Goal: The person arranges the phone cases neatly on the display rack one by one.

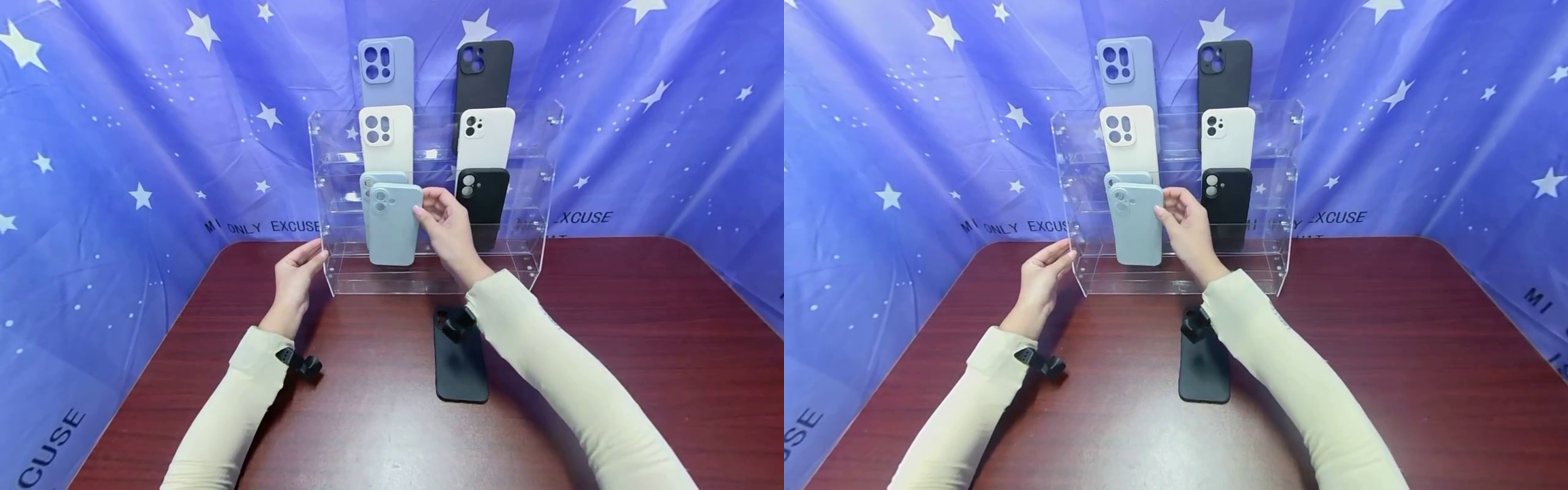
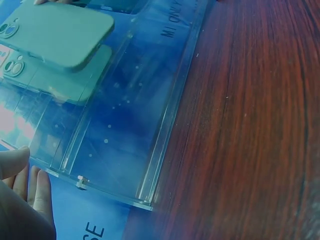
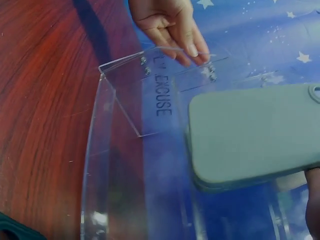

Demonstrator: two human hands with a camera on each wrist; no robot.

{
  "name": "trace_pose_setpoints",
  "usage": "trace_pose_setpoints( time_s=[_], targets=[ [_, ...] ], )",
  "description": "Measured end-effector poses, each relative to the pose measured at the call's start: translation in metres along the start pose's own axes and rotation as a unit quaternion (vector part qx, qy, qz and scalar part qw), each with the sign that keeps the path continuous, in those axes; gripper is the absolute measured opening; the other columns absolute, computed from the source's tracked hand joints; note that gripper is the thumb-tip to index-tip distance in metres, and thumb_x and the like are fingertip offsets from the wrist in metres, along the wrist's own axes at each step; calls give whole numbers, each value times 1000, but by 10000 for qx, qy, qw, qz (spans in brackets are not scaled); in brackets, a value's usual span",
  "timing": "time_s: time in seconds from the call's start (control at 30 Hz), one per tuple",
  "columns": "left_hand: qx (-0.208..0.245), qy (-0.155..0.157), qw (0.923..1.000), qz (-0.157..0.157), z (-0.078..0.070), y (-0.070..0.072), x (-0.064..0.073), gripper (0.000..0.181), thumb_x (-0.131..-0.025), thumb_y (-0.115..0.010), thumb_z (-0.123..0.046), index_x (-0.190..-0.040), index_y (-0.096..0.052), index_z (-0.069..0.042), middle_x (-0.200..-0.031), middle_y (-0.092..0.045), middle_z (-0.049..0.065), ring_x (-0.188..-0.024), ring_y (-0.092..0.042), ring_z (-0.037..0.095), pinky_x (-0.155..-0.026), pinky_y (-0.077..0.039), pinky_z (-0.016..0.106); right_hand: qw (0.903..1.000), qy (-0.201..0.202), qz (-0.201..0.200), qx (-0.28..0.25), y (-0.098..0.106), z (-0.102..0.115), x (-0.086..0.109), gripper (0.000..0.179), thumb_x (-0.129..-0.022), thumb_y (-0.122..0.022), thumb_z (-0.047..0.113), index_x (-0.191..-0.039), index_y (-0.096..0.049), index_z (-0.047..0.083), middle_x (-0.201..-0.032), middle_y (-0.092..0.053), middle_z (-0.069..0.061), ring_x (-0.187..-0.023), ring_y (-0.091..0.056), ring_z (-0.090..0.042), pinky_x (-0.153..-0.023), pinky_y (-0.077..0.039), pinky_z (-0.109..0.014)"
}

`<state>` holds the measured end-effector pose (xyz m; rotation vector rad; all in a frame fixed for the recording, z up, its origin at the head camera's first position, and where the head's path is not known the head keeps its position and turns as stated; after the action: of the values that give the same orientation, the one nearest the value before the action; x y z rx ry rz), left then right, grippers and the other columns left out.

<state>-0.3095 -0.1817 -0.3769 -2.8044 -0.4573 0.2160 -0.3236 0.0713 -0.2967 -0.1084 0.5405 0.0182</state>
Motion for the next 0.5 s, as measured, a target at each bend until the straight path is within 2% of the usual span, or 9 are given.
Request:
trace_pose_setpoints(
  time_s=[0.27, 0.5],
  targets=[
    [-48, -34, 10000, 17, -1, -1, 1, 39, -82, -64, 11, -120, -56, 12, -78, -70, -12, -81, -65, 3, -73, -54, 17, 9998, 154, 44, -94, -6, -18, 3, 22, -87, -57, -11, -108, -53, -12, -85, -60, 7, -82, -59, -12, -72, -47, -18],
    [-40, -86, 10000, 14, 0, 0, 1, 38, -82, -63, 11, -119, -57, 11, -78, -70, -13, -80, -64, 1, -71, -53, 16, 9990, 27, 416, 172, -16, -27, 16, 23, -86, -59, -10, -109, -54, -14, -88, -62, -6, -77, -57, -5, -69, -47, -16]
  ],
)
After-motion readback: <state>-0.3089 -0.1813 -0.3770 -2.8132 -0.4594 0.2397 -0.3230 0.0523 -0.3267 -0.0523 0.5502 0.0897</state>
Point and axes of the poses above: each hand's wrist, its own x-axis away from the middle knuckle, its own y-axis out of the back of the hand, z = x × y, the point moved 3 cm from there along -x, towards the middle knuckle
